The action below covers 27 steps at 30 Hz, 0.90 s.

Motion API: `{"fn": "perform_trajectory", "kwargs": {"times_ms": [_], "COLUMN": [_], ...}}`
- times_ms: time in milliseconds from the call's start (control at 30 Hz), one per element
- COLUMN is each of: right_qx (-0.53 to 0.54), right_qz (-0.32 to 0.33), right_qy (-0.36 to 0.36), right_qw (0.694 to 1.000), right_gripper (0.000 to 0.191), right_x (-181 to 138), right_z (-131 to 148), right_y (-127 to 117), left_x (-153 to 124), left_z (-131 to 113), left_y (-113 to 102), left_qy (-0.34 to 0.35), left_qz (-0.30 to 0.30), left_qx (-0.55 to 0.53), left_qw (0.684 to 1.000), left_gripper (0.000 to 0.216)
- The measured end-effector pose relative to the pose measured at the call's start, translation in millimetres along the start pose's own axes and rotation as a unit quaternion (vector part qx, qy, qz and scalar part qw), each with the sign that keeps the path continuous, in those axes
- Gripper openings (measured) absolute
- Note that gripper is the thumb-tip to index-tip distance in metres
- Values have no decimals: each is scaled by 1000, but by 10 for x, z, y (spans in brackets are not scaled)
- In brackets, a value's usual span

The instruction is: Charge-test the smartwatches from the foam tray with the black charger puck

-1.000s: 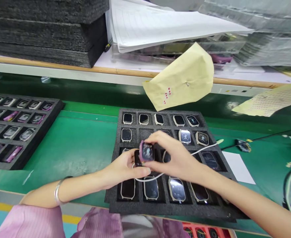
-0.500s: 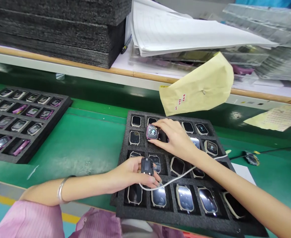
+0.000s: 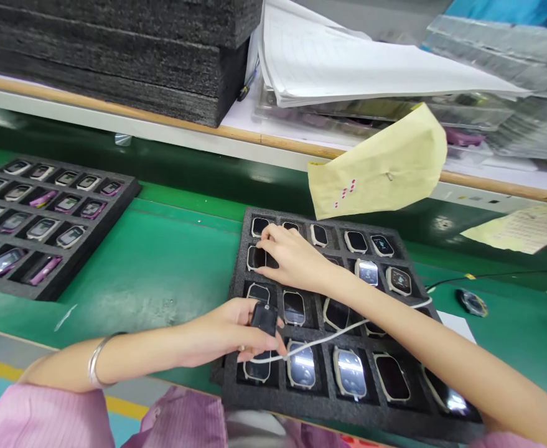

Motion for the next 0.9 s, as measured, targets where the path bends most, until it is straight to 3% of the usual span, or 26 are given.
{"fn": "perform_trajectory", "kwargs": {"times_ms": [133,267,400,467,667,900], "right_qx": [8,51,235,282,158,132], "right_qz": [3,-27,-98,-91,-57,-71], "right_qy": [3,30,18,6,-48,-75], "right_qw": [1000,998,967,955,985,986], "right_gripper": [30,31,23,25,30,30], "right_x": [150,110,-169,-354,-675,-684], "right_z": [-7,-147,-28,158,625,659], "right_y": [94,25,-228,-232,-21,-15], "left_x": [-123,-101,-41,-31,-52,-84], "left_z": [50,45,45,39,23,-59], "left_y": [-79,-84,-36,-30,-35,-114], "left_qy": [-13,-4,23,40,50,99], "left_qz": [-25,-47,-39,-36,-63,-163], "left_qx": [-10,-24,-61,-73,-33,27], "left_qw": [1000,999,997,996,996,981], "left_gripper": [27,34,46,48,45,29]}}
Point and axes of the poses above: each hand's wrist, its own x-axis towards the middle knuckle, its own y-axis out of the palm, z = x × y, the point moved 10 cm from there along x, towards the middle knuckle, and after that the axes turned 12 degrees about x, right-handed, at the moved point
